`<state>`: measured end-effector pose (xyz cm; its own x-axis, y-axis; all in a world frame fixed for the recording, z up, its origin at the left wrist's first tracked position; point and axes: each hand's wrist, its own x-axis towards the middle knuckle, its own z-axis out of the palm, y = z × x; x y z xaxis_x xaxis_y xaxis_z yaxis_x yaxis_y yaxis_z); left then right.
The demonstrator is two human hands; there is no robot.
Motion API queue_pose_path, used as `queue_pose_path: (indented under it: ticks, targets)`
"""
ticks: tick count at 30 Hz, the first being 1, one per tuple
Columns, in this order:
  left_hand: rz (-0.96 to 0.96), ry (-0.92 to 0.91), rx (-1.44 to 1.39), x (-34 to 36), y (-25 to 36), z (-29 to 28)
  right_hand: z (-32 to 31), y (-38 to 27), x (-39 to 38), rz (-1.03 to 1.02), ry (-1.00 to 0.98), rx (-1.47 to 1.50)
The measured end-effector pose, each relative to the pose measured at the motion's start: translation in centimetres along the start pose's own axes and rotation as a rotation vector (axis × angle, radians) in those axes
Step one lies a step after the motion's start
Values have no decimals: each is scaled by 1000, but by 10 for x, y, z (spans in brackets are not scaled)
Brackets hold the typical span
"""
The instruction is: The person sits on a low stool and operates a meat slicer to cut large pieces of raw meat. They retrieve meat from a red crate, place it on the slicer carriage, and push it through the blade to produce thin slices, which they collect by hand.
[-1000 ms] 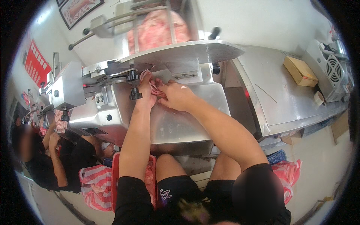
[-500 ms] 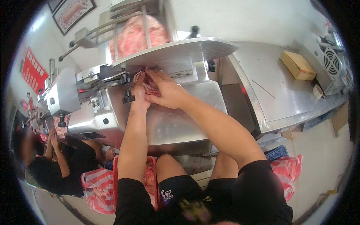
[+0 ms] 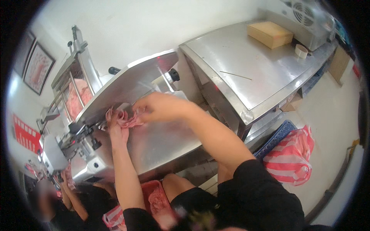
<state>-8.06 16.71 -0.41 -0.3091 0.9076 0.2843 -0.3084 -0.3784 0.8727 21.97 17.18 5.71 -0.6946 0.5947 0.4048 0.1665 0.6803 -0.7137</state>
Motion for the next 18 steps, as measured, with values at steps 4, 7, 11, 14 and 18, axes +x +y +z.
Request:
queue_pose_path:
  ticks: [4,7,11,14,18]
  targets:
    - [-46,160,37,-4,8,21,-35,96,-17,127,719,486]
    - [-61,246,99,-8,10,34,-22,186,16,237,1072,408]
    - [-1,92,88,1,9,20,4,250,57,181,972,185]
    - [-27,131,50,-11,12,19,4,232,52,227,861,300]
    - [-19,149,26,-6,9,27,-1,237,57,222,902,251]
